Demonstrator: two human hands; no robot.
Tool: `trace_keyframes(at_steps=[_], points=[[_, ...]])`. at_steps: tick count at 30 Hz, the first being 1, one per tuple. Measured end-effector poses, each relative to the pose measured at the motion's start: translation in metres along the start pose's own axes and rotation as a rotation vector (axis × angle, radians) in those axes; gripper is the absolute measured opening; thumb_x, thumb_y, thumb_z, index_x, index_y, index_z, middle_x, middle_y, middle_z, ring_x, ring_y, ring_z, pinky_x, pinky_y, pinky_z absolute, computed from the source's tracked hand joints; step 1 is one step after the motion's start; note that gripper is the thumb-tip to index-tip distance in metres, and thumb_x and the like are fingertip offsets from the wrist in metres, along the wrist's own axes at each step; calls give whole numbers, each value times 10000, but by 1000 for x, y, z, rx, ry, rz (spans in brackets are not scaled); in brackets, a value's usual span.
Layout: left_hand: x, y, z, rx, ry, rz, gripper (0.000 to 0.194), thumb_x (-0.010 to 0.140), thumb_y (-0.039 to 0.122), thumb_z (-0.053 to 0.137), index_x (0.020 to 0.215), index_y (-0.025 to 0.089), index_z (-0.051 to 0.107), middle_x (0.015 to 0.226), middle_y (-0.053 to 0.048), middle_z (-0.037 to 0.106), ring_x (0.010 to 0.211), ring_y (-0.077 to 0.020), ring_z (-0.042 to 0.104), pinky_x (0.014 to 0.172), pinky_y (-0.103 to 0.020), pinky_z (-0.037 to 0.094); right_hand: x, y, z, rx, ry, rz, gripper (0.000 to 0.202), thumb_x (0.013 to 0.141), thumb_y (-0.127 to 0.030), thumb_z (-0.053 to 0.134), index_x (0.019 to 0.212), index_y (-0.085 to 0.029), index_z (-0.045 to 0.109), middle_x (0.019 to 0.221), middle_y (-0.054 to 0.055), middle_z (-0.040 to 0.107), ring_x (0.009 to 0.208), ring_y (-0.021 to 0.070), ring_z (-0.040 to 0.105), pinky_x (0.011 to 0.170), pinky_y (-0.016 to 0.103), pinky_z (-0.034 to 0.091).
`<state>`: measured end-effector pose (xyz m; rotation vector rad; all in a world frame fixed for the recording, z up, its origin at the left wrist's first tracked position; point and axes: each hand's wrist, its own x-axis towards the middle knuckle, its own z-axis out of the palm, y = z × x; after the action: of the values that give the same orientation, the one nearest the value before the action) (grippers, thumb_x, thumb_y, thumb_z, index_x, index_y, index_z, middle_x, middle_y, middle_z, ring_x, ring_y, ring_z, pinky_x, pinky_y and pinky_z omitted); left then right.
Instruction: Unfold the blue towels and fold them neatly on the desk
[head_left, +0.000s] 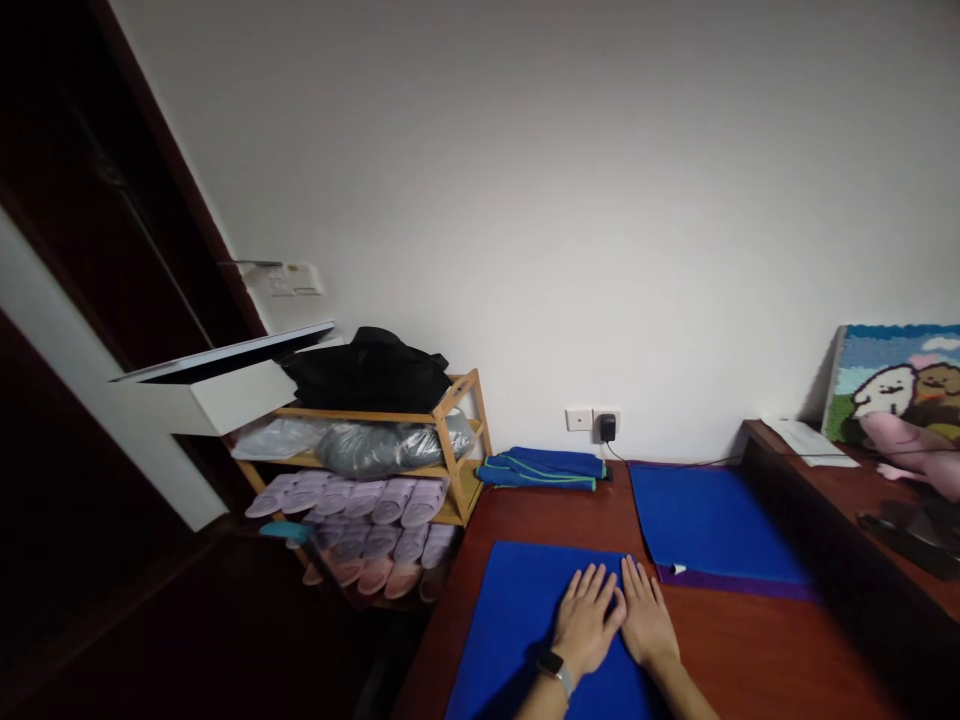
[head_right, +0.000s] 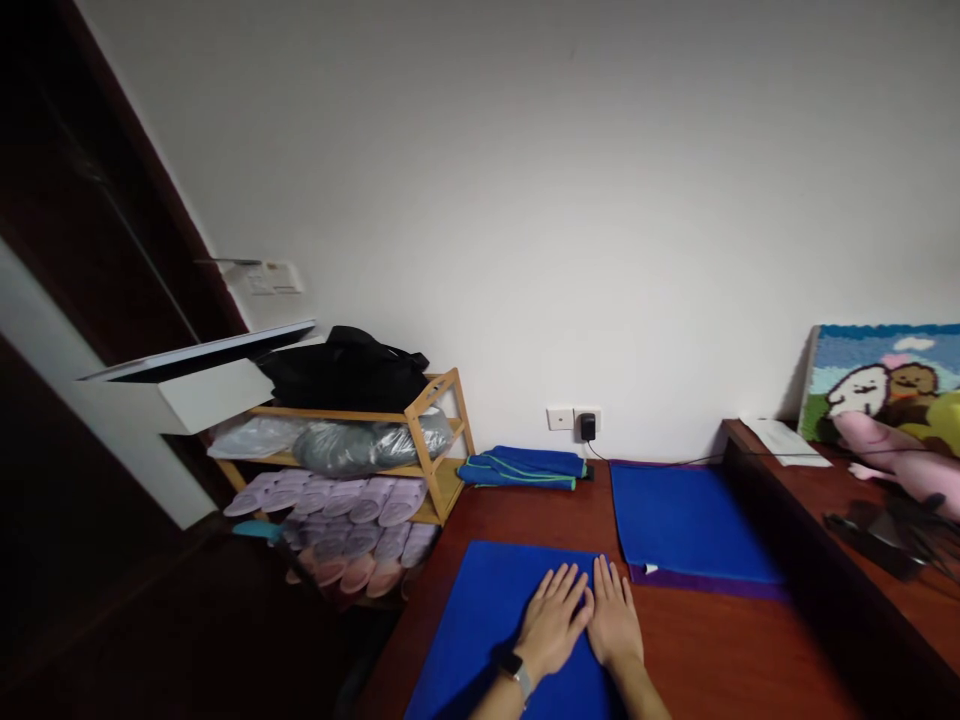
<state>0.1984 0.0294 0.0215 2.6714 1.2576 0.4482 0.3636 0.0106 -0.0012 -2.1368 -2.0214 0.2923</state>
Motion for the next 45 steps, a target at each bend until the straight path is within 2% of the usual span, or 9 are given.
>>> trace_keyframes(at_steps=[5, 10, 16, 23, 29, 33, 37, 41, 45], points=[[-23, -78, -33, 112, -101, -79, 618, 1058, 570, 263, 1619, 316, 223, 1684, -44, 266, 1551, -253, 249, 1255, -522, 235, -1, -7, -14, 28, -7, 73, 695, 1012, -463, 145, 1615, -120, 195, 1692, 40, 184, 1573, 196, 118, 1284, 411, 82], [-42, -155, -54, 192, -38, -260, 651, 1051, 593, 247, 1623, 283, 226, 1679, -58, 292, 1551, -252, 251, 1252, -495, 225, -2, -6, -17, 36, -28, 87, 690, 1018, -472, 136, 1622, -140, 169, 1698, 17, 157, 1575, 173, 92, 1285, 392, 56], [-49, -182, -55, 176, 16, -309, 678, 1047, 593, 239, 1621, 233, 251, 1653, -81, 359, 1534, -254, 299, 1236, -467, 264, -2, -5, -12, -2, -22, 87, 693, 1022, -489, 118, 1622, -146, 163, 1699, 10, 152, 1575, 171, 97, 1285, 388, 50], [-70, -157, -69, 189, 192, -330, 630, 1067, 493, 240, 1577, 147, 364, 1628, -130, 400, 1506, -264, 361, 1232, -469, 319, 3, -10, -19, -84, -62, 97, 681, 1018, -447, 143, 1621, -131, 159, 1701, 34, 148, 1574, 191, 110, 1279, 402, 75], [-102, -72, -70, 122, 163, -5, 517, 1073, 433, 324, 1563, 285, 401, 1591, -9, 478, 1471, -212, 424, 1227, -426, 368, -2, -17, -27, -100, -65, 114, 673, 1019, -424, 107, 1621, -126, 154, 1703, 20, 121, 1573, 208, 114, 1274, 398, 122], [-82, -11, -50, 72, 118, 91, 563, 1072, 422, 325, 1613, 275, 273, 1646, -18, 382, 1505, -209, 362, 1241, -417, 342, -26, -19, -14, -101, 18, 100, 672, 1018, -428, 95, 1622, -139, 147, 1703, 6, 117, 1575, 209, 98, 1271, 401, 134], [-42, 27, -23, 40, 70, 44, 549, 1076, 372, 274, 1606, 232, 291, 1639, -37, 393, 1514, -200, 342, 1265, -418, 287, -44, -19, -1, -133, -23, 133, 681, 1008, -441, 142, 1615, -134, 177, 1696, 22, 154, 1575, 243, 109, 1273, 460, 112], [-28, 37, -1, -1, 36, -58, 559, 1086, 409, 176, 1592, 230, 332, 1636, -34, 394, 1528, -195, 310, 1274, -431, 254, -45, -18, 0, -147, -22, 115, 662, 1003, -398, 153, 1615, -147, 188, 1699, 13, 133, 1577, 243, 96, 1274, 464, 93], [-42, 12, -2, 25, -3, -71, 599, 1076, 498, 180, 1613, 249, 271, 1665, -23, 327, 1547, -200, 261, 1280, -441, 224, -44, -20, -6, -90, -30, 127, 673, 1007, -423, 139, 1617, -139, 163, 1700, 15, 127, 1577, 239, 92, 1276, 458, 97]])
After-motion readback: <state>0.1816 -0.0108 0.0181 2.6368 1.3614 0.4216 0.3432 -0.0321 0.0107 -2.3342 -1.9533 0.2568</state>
